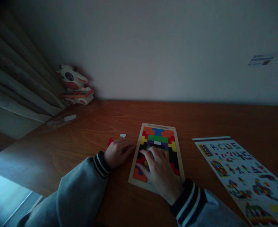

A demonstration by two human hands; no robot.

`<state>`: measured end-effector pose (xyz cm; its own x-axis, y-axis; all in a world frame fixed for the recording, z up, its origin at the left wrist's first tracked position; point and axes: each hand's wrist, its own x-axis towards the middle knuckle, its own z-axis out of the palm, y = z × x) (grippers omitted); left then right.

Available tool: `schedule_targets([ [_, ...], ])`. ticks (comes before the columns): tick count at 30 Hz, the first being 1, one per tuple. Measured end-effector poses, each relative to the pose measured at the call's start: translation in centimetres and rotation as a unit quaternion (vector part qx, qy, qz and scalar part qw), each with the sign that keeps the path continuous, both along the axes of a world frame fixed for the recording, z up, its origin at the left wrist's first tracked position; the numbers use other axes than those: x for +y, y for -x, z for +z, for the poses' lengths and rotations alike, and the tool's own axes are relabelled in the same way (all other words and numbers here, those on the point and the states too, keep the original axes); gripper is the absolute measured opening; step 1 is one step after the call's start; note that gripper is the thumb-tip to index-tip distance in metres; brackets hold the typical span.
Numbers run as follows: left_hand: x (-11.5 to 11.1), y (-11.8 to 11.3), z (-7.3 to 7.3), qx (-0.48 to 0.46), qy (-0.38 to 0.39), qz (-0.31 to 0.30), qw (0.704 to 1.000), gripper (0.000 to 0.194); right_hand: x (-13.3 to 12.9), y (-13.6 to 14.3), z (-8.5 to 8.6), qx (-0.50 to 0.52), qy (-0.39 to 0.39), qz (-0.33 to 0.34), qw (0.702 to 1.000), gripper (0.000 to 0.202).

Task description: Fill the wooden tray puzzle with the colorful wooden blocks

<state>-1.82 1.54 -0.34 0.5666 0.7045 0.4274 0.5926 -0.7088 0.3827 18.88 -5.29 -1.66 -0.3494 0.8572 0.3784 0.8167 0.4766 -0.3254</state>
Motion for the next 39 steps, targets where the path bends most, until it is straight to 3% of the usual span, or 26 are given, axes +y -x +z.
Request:
schedule_targets([
  [5, 2.0, 3.2, 0.5, 0.040, -0.096, 0.049, 0.993, 0.022, 0.0, -0.2, 0.5, 0.082, 0.022, 0.001, 0.996, 0.023],
  [11, 3.0, 6.2, 0.6, 0.086, -0.061, -0.075, 0.992, 0.040, 0.1, -0.5, 0.9, 0.163, 0.011, -0.005, 0.987, 0.018],
  [19, 2.3, 5.7, 0.7, 0.129, -0.044, -0.095, 0.986, 0.036, 0.9, -1.4, 1.3, 0.259, 0.003, -0.041, 0.965, 0.020],
  [23, 2.3, 5.3, 0.3, 0.134, -0.050, -0.068, 0.987, 0.034, 1.0, -1.6, 1.1, 0.281, 0.019, -0.048, 0.958, 0.021],
  [32, 2.4, 4.2, -0.8, 0.053, -0.022, -0.018, 0.998, 0.036, 1.0, -1.5, 1.1, 0.305, 0.034, -0.056, 0.950, 0.023],
  [39, 0.9, 2.8, 0.7, -0.071, -0.062, -0.086, 0.992, 0.034, 0.9, -1.3, 1.4, 0.312, 0.046, -0.041, 0.948, 0.025],
])
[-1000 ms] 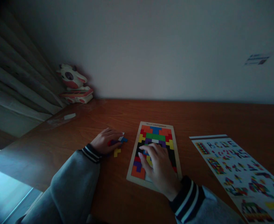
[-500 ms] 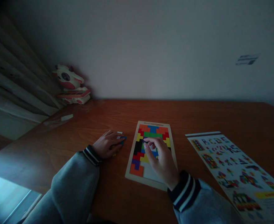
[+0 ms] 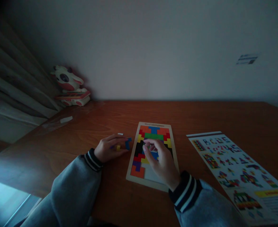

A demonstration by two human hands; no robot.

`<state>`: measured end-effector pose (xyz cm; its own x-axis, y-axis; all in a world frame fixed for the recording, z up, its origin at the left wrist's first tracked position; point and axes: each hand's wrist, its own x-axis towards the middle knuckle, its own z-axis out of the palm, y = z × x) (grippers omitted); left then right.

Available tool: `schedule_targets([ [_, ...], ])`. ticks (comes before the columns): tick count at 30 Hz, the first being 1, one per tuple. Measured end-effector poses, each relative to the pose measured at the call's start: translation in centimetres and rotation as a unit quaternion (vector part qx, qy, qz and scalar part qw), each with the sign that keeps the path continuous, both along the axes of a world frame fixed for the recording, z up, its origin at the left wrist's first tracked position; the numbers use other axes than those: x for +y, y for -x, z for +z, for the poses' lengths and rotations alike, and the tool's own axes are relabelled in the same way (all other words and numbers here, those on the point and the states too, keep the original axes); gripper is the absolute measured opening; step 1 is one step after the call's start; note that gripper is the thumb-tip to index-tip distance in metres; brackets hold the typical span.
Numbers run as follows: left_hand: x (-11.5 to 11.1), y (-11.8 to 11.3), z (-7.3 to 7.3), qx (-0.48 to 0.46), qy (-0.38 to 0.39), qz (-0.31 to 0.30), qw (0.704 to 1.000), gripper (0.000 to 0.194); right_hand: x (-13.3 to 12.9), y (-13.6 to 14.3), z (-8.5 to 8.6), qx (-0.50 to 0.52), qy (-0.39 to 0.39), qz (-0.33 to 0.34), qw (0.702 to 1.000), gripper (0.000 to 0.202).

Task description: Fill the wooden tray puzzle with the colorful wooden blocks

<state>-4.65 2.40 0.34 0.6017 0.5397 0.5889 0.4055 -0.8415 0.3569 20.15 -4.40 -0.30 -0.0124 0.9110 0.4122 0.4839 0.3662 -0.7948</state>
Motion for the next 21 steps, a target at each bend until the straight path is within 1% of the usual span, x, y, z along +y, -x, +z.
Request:
schedule_targets([
  [2, -0.7, -0.7, 0.5, -0.019, -0.015, -0.034, 0.999, 0.036, -0.1, 0.2, 0.0, 0.014, 0.024, 0.032, 0.999, 0.028],
  [5, -1.8, -1.8, 0.8, -0.028, -0.036, -0.092, 0.995, 0.037, -0.4, 0.5, -0.2, 0.042, 0.081, 0.103, 0.991, 0.031],
  [7, -2.2, -2.4, 0.9, -0.027, -0.039, -0.107, 0.993, 0.037, -0.6, 0.7, -0.3, 0.069, 0.117, 0.137, 0.981, 0.032],
  [9, -2.4, -2.7, 0.9, -0.019, -0.036, -0.111, 0.993, 0.036, -0.7, 0.9, -0.4, 0.096, 0.143, 0.148, 0.974, 0.029],
  [11, -2.5, -2.8, 0.9, -0.014, -0.042, -0.112, 0.993, 0.036, -0.6, 0.9, -0.4, 0.117, 0.151, 0.139, 0.972, 0.025],
  [14, -2.2, -2.6, 1.0, -0.004, -0.061, -0.091, 0.994, 0.037, -0.4, 0.7, -0.3, 0.155, 0.138, 0.104, 0.973, 0.025],
  [16, -1.9, -2.3, 1.0, 0.005, -0.063, -0.054, 0.997, 0.028, -0.1, 0.4, -0.2, 0.191, 0.138, 0.084, 0.968, 0.028],
  [18, -1.5, -2.0, 0.9, 0.021, -0.059, -0.010, 0.998, 0.018, 0.1, 0.1, -0.2, 0.223, 0.148, 0.079, 0.960, 0.031],
  [20, -1.0, -1.6, 0.7, 0.035, -0.050, 0.028, 0.998, 0.015, 0.3, -0.3, -0.2, 0.221, 0.150, 0.079, 0.960, 0.030],
  [21, -0.9, -1.4, 0.6, 0.039, -0.044, 0.042, 0.997, 0.015, 0.4, -0.5, -0.2, 0.201, 0.134, 0.074, 0.968, 0.028],
])
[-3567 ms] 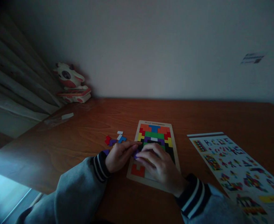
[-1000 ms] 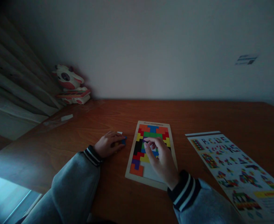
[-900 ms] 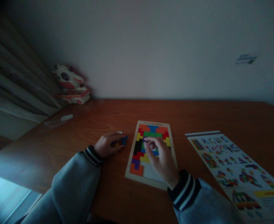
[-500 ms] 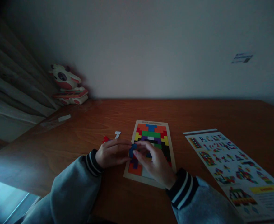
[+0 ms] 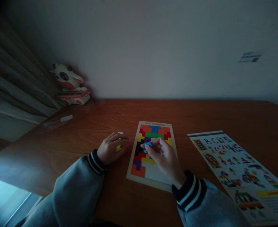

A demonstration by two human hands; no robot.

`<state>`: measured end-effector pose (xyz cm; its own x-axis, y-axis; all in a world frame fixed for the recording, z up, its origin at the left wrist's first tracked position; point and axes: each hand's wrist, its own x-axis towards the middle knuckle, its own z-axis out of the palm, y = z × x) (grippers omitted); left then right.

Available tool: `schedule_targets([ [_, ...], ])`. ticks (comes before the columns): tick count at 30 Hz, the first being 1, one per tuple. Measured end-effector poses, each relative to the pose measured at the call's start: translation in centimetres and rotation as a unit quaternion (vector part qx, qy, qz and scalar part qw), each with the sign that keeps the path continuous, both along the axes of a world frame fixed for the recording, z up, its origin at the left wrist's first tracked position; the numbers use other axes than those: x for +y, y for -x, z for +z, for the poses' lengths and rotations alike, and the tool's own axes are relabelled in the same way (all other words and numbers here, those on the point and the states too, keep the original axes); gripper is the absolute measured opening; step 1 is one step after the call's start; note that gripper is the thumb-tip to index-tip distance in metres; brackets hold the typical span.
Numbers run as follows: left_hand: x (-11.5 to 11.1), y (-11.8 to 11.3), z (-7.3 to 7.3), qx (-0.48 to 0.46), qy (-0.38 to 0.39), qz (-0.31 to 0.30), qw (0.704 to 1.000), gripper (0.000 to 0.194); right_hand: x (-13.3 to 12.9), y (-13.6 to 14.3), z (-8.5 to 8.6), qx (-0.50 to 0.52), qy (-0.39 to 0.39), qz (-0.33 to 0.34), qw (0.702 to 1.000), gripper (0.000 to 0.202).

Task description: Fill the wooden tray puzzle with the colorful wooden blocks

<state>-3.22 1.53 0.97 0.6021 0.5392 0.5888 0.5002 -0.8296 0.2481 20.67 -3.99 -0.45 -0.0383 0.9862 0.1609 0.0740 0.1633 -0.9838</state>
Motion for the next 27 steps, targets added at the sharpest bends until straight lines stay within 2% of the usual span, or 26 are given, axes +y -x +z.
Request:
schedule_targets([
  [2, 0.2, 0.2, -0.2, 0.004, 0.013, 0.012, 1.000, 0.014, 0.1, -0.6, 0.0, -0.090, -0.075, -0.015, 0.993, 0.020],
  [4, 0.3, 0.3, -0.3, 0.011, 0.023, -0.002, 1.000, 0.015, 0.0, -1.4, 0.0, -0.211, -0.175, -0.020, 0.962, 0.011],
  [6, 0.3, 0.2, -0.4, 0.020, 0.029, -0.020, 0.999, 0.015, -0.3, -2.2, -0.1, -0.309, -0.249, -0.006, 0.918, 0.016],
  [8, 0.3, 0.1, -0.6, 0.023, 0.035, -0.012, 0.999, 0.015, -1.0, -2.8, -0.2, -0.360, -0.282, 0.007, 0.889, 0.026],
  [11, 0.4, 0.2, -0.7, 0.007, 0.034, 0.049, 0.998, 0.014, -2.6, -3.1, -0.2, -0.382, -0.301, -0.008, 0.874, 0.036],
  [14, 0.9, 0.7, -0.7, -0.020, 0.023, 0.110, 0.994, 0.017, -4.3, -2.7, -0.1, -0.405, -0.312, -0.012, 0.859, 0.029],
  [16, 1.2, 1.2, -0.6, -0.031, 0.018, 0.128, 0.991, 0.019, -5.5, -2.2, -0.2, -0.438, -0.319, -0.016, 0.840, 0.029],
  [20, 1.6, 1.7, -0.7, -0.046, 0.006, 0.137, 0.990, 0.019, -7.3, -0.7, -0.8, -0.498, -0.312, -0.036, 0.808, 0.033],
  [27, 1.4, 1.2, -1.5, -0.044, 0.007, 0.105, 0.993, 0.020, -7.9, 0.4, -1.8, -0.531, -0.277, -0.018, 0.801, 0.033],
])
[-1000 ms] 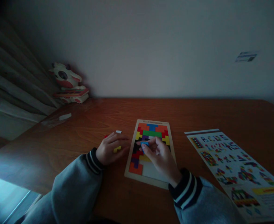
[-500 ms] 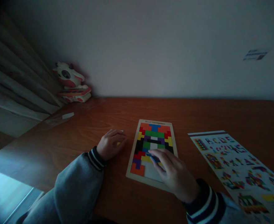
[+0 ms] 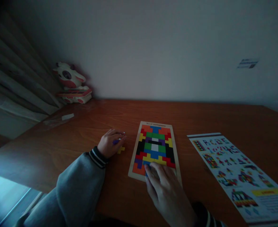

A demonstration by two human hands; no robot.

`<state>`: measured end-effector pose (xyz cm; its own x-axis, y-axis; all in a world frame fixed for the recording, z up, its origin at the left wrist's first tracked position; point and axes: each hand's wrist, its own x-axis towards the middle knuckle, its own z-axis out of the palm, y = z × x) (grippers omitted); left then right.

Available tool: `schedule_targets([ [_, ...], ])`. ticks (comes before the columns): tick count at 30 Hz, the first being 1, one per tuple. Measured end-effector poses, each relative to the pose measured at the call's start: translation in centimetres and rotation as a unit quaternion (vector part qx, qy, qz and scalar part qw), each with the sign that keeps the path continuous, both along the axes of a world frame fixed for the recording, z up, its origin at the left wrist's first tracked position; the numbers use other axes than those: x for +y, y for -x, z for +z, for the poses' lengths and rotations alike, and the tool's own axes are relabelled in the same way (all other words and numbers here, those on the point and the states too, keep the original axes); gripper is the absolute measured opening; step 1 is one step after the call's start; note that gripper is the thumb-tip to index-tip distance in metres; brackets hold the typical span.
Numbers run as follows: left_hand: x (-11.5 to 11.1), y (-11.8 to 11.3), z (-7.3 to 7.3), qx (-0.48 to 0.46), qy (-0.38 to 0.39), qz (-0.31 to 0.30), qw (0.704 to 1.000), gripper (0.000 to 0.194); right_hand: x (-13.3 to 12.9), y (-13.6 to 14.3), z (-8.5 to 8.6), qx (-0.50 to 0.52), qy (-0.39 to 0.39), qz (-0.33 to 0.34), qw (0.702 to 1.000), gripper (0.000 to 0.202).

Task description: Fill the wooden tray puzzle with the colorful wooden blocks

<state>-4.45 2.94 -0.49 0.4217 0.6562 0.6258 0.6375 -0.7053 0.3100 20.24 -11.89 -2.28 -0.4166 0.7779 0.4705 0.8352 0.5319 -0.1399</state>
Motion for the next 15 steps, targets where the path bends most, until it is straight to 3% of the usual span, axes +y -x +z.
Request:
schedule_targets([
  [7, 0.6, 1.1, 0.4, 0.009, -0.003, 0.020, 1.000, 0.022, 0.1, -0.6, -0.3, -0.002, 0.007, 0.029, 1.000, 0.050],
  [15, 2.2, 6.3, 0.6, 0.097, 0.022, -0.076, 0.992, 0.022, -0.1, -1.4, -1.0, 0.052, 0.070, 0.032, 0.996, 0.055],
])
